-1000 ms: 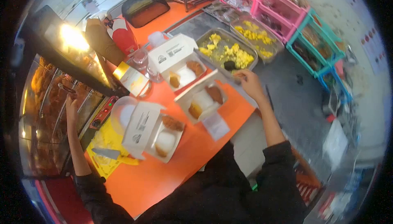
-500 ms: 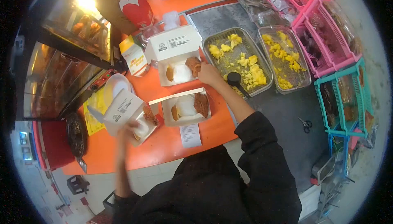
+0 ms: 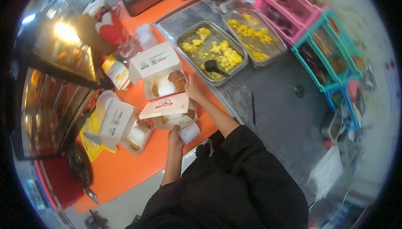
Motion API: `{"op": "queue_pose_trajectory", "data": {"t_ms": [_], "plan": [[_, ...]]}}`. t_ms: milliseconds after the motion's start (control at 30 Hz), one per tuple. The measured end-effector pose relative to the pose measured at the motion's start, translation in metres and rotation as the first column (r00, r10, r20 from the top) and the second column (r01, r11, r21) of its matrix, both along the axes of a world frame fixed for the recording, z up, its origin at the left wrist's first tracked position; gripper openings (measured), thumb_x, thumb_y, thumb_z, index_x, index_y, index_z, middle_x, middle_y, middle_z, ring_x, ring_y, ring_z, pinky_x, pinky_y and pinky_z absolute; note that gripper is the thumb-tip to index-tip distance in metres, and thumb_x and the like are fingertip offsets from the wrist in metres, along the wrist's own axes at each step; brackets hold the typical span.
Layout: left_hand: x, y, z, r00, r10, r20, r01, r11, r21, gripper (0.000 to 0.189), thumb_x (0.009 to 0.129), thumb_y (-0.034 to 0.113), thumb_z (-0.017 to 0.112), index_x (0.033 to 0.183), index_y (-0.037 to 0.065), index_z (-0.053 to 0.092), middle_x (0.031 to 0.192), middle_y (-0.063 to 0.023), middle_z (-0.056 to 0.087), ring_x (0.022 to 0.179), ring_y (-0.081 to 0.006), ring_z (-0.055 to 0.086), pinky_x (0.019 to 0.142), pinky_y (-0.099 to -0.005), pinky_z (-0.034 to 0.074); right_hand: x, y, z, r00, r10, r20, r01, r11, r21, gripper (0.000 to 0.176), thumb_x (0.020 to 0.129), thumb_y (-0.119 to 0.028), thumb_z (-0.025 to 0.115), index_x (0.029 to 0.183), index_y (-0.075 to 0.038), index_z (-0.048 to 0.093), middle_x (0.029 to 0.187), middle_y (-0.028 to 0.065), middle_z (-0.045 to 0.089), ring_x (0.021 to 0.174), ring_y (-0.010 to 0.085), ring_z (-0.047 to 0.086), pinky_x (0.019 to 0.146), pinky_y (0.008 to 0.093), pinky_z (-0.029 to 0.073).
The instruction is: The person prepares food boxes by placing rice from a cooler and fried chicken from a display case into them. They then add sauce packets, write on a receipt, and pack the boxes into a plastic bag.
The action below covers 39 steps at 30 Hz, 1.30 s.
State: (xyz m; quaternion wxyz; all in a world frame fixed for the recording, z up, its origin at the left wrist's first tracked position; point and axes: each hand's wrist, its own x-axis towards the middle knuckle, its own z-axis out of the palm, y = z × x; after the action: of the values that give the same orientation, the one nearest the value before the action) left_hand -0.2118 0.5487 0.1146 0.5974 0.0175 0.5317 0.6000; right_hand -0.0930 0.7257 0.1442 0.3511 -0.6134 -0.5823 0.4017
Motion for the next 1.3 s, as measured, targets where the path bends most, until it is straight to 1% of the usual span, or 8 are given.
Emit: {"op": "queue_pose_trajectory", "data": {"t_ms": [100, 167, 433, 600, 967, 1167, 1233, 1300], "plan": [[-0.029, -0.035, 0.037, 0.956, -0.225, 0.188, 0.232, 0.973, -0.017, 0.037, 0.079, 0.012, 0.048, 0.113, -0.004, 0.045, 0.105, -0.0153, 0.056, 0.091, -0.032, 0.059, 0.079, -0.0469, 0.05, -0.014, -0.047, -0.035, 0.907, -0.367, -0.206, 0.355, 0.93, -0.092, 0.049, 0.07, -0.021, 0.055, 0.111, 0.001, 0.041, 0.091, 0.0164, 0.058, 0.087, 0.0294, 0.059, 0.074, 0.0397, 0.045], [-0.039, -0.055, 0.057, 0.937, -0.299, 0.18, 0.302, 0.953, 0.009, 0.048, 0.075, 0.018, 0.047, 0.117, -0.003, 0.042, 0.11, -0.0181, 0.054, 0.097, -0.0351, 0.056, 0.084, -0.0486, 0.047, 0.007, -0.087, 0.016, 0.884, -0.225, -0.41, 0.122, 0.957, -0.263, 0.049, 0.066, -0.019, 0.058, 0.109, 0.001, 0.044, 0.094, 0.0121, 0.05, 0.082, 0.0213, 0.052, 0.07, 0.033, 0.044], [-0.091, -0.114, -0.03, 0.877, -0.479, 0.024, 0.48, 0.877, -0.029, 0.048, 0.074, 0.026, 0.048, 0.113, -0.001, 0.045, 0.103, -0.0172, 0.054, 0.091, -0.0319, 0.054, 0.077, -0.0421, 0.047, 0.012, -0.209, -0.026, 0.587, -0.406, -0.701, 0.35, 0.907, -0.233, 0.042, 0.073, -0.013, 0.047, 0.114, -0.006, 0.043, 0.103, 0.0049, 0.046, 0.094, 0.0134, 0.045, 0.08, 0.025, 0.037], [0.005, -0.134, 0.132, 0.785, -0.619, -0.021, 0.615, 0.783, -0.093, 0.048, 0.075, 0.027, 0.051, 0.115, 0.001, 0.044, 0.103, -0.0139, 0.053, 0.09, -0.028, 0.055, 0.08, -0.0385, 0.046, 0.07, -0.272, 0.013, 0.292, -0.432, -0.853, 0.494, 0.832, -0.252, 0.052, 0.073, -0.013, 0.045, 0.123, -0.004, 0.033, 0.117, 0.0084, 0.039, 0.111, 0.0174, 0.038, 0.094, 0.0289, 0.031], [0.269, -0.124, 0.083, 0.436, -0.872, 0.224, 0.89, 0.455, 0.038, 0.052, 0.075, 0.025, 0.054, 0.12, 0.003, 0.04, 0.104, -0.013, 0.053, 0.091, -0.0262, 0.055, 0.08, -0.038, 0.046, 0.345, -0.343, 0.029, 0.285, -0.41, -0.866, 0.868, 0.494, 0.052, 0.067, 0.063, 0.0, 0.041, 0.128, -0.007, 0.025, 0.128, 0.0105, 0.029, 0.118, 0.0202, 0.035, 0.094, 0.0283, 0.035], [0.36, -0.129, 0.021, 0.375, -0.887, 0.27, 0.918, 0.395, 0.025, 0.045, 0.078, 0.02, 0.056, 0.117, 0.008, 0.039, 0.11, -0.0091, 0.05, 0.1, -0.0225, 0.051, 0.084, -0.0386, 0.044, 0.449, -0.354, 0.007, 0.394, -0.693, -0.603, 0.865, 0.501, -0.01, 0.064, 0.07, -0.001, 0.044, 0.131, -0.006, 0.027, 0.125, 0.009, 0.037, 0.112, 0.017, 0.04, 0.086, 0.0251, 0.04], [0.378, -0.135, 0.034, 0.421, -0.907, -0.016, 0.906, 0.419, 0.049, 0.048, 0.078, 0.02, 0.057, 0.118, 0.003, 0.037, 0.111, -0.0136, 0.05, 0.101, -0.0251, 0.051, 0.089, -0.0388, 0.04, 0.472, -0.359, -0.026, 0.45, -0.767, -0.457, 0.883, 0.46, 0.099, 0.058, 0.071, -0.006, 0.046, 0.129, -0.008, 0.035, 0.125, 0.0128, 0.042, 0.111, 0.0223, 0.043, 0.089, 0.0308, 0.038], [0.381, -0.132, 0.054, 0.496, -0.868, 0.022, 0.868, 0.496, -0.01, 0.056, 0.078, 0.018, 0.058, 0.125, 0.005, 0.03, 0.12, -0.0148, 0.044, 0.111, -0.026, 0.044, 0.094, -0.039, 0.035, 0.513, -0.385, -0.069, 0.609, -0.793, 0.021, 0.786, 0.607, 0.115, 0.049, 0.073, -0.008, 0.051, 0.121, -0.003, 0.046, 0.116, 0.0153, 0.049, 0.105, 0.0245, 0.047, 0.087, 0.0309, 0.039]]}}
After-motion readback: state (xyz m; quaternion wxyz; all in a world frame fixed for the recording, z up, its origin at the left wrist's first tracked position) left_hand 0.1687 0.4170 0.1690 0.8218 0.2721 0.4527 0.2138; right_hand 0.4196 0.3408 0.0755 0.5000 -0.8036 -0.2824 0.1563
